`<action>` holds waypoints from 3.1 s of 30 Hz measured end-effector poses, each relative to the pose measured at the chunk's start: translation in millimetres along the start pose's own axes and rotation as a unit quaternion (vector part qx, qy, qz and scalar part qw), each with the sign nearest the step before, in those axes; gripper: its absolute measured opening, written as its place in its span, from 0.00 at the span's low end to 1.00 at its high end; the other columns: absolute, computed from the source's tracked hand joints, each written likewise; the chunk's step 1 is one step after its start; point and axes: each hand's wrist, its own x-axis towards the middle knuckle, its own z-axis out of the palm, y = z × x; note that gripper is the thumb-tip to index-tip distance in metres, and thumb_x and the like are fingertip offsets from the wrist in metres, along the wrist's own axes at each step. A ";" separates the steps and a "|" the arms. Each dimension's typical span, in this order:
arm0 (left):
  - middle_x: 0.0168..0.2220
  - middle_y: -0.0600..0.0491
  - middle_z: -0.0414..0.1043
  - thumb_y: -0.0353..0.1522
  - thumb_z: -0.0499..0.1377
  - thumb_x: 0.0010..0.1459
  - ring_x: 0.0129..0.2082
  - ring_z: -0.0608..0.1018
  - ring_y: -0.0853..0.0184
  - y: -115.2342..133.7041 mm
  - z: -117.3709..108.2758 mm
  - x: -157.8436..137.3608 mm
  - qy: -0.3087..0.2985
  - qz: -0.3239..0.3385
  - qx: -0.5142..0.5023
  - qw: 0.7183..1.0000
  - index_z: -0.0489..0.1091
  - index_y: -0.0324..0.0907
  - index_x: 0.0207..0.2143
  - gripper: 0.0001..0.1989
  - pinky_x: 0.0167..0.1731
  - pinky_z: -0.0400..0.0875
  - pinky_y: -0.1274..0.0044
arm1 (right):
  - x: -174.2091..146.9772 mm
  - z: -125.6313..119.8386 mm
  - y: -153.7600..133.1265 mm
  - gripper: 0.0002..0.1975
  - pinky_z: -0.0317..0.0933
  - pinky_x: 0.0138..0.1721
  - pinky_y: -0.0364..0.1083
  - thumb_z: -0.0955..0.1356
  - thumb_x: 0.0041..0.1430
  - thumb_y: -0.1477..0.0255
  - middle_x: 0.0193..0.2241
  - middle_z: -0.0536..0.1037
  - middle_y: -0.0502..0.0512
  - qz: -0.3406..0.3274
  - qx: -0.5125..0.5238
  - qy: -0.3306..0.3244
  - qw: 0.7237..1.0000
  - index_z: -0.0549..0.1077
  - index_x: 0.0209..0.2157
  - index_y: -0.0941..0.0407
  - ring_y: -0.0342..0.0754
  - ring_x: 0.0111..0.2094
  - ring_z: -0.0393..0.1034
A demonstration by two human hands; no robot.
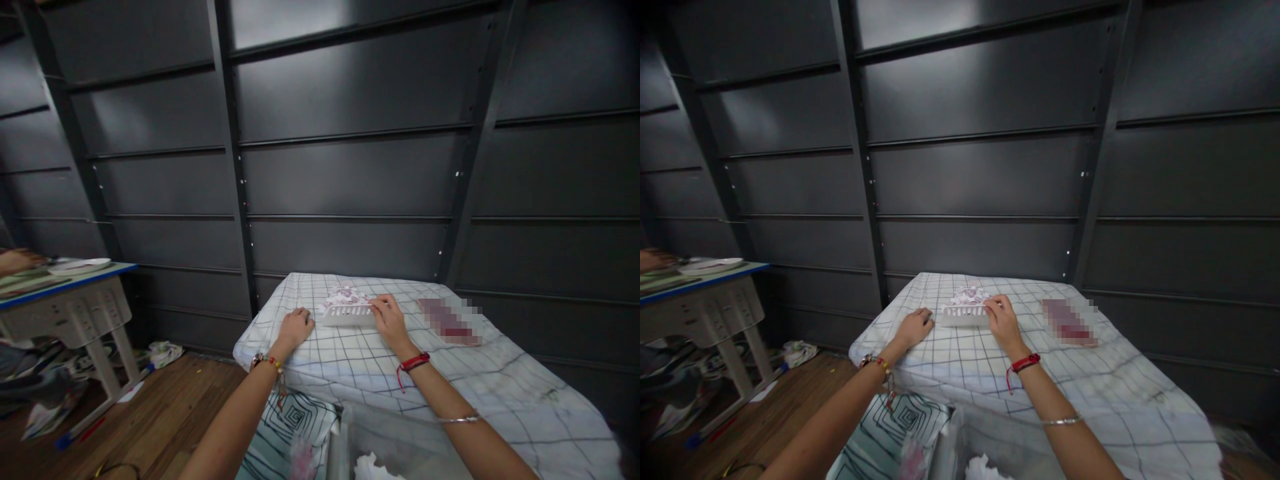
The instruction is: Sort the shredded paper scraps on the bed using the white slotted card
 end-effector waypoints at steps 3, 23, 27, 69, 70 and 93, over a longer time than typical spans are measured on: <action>0.47 0.45 0.71 0.33 0.47 0.60 0.47 0.72 0.61 0.5 -0.4 -1.0 0.001 -0.001 0.002 1.000 0.69 0.37 0.46 0.17 0.48 0.63 0.74 | 0.3 -2.7 3.3 0.10 0.63 0.40 0.51 0.60 0.59 0.69 0.33 0.68 0.55 0.005 -0.001 0.007 1.000 0.73 0.34 0.53 0.49 0.36 0.65; 0.48 0.44 0.70 0.33 0.48 0.59 0.46 0.73 0.59 -0.9 0.5 -1.1 0.009 -0.006 0.002 1.000 0.69 0.38 0.46 0.16 0.47 0.64 0.72 | 2.8 -6.3 9.5 0.10 0.63 0.37 0.51 0.60 0.60 0.68 0.31 0.68 0.55 0.008 -0.031 0.047 0.998 0.72 0.36 0.53 0.49 0.35 0.65; 0.48 0.44 0.71 0.33 0.48 0.59 0.46 0.73 0.59 -0.6 0.7 -1.3 0.011 -0.010 -0.002 1.000 0.69 0.38 0.46 0.16 0.47 0.64 0.72 | 2.3 -3.0 9.2 0.10 0.63 0.38 0.50 0.60 0.61 0.69 0.32 0.68 0.55 -0.001 -0.030 0.044 0.999 0.72 0.35 0.54 0.48 0.35 0.66; 0.47 0.46 0.71 0.33 0.49 0.59 0.46 0.73 0.60 -0.9 1.8 0.5 0.008 -0.015 -0.002 1.000 0.69 0.38 0.46 0.16 0.47 0.63 0.74 | 3.8 -14.3 20.2 0.12 0.60 0.35 0.48 0.60 0.60 0.67 0.30 0.67 0.55 0.033 -0.126 0.132 0.983 0.73 0.34 0.56 0.48 0.33 0.63; 0.47 0.46 0.71 0.33 0.49 0.60 0.46 0.73 0.60 -1.2 2.1 0.5 0.008 -0.015 -0.002 1.000 0.69 0.38 0.46 0.16 0.47 0.63 0.74 | 4.0 -15.0 19.9 0.12 0.60 0.35 0.48 0.61 0.60 0.67 0.30 0.67 0.54 0.029 -0.125 0.133 0.983 0.73 0.33 0.56 0.47 0.32 0.63; 0.47 0.46 0.70 0.32 0.49 0.59 0.46 0.73 0.60 1.0 -1.0 -1.4 0.003 -0.018 -0.004 1.000 0.68 0.39 0.46 0.15 0.47 0.63 0.73 | 6.8 -20.9 23.0 0.12 0.60 0.38 0.50 0.60 0.59 0.67 0.31 0.67 0.56 0.031 -0.115 0.150 0.981 0.72 0.34 0.57 0.49 0.35 0.62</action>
